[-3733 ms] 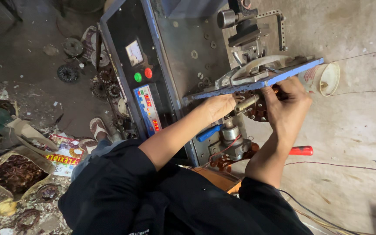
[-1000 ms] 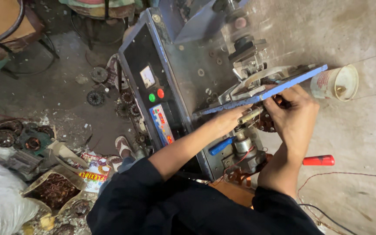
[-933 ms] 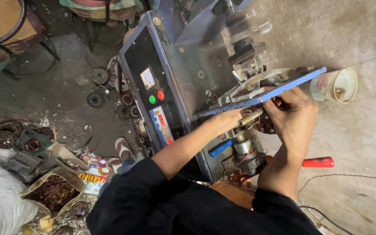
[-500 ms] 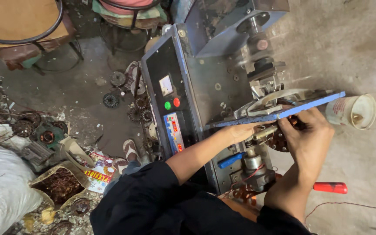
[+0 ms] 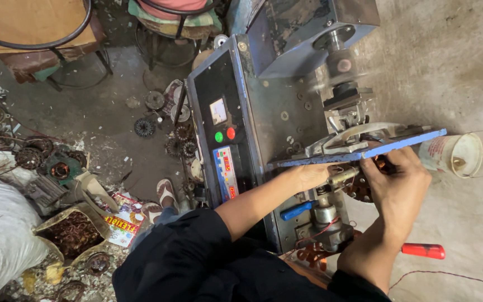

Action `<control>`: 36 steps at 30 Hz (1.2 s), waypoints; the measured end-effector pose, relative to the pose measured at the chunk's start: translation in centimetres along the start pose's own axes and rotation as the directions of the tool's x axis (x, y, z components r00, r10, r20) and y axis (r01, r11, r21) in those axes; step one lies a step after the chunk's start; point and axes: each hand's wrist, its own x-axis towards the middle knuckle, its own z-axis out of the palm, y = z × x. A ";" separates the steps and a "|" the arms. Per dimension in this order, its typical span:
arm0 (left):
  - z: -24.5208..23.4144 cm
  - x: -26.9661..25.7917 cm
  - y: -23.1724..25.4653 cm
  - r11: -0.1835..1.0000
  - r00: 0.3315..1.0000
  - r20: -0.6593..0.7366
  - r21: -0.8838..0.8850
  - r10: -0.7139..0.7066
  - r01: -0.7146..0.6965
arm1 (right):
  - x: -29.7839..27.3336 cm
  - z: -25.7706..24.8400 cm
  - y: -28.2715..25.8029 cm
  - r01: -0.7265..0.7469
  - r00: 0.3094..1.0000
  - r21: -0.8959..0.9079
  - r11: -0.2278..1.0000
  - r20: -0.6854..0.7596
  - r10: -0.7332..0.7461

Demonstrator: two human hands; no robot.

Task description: The person operates a wire-winding machine to wrap copper wire around a cylindrical core. They guide the wire with both hands, adjust the core's position, and occasionally press the machine's control buttons to manage the winding process.

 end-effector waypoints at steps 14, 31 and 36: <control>-0.6 0.3 -0.2 0.988 0.999 -0.039 0.152 -0.012 0.018 | 0.1 -0.1 -0.8 -0.019 1.000 0.011 1.000 0.020 0.019; 1.9 -3.8 2.0 0.984 0.977 0.148 0.067 0.155 -0.166 | 0.1 -0.1 -1.1 -0.018 0.999 0.021 1.000 0.033 0.018; 0.2 -3.0 1.2 0.996 0.998 -0.030 0.070 0.055 -0.053 | 0.2 -0.1 -1.5 -0.030 0.999 0.045 0.999 0.036 0.029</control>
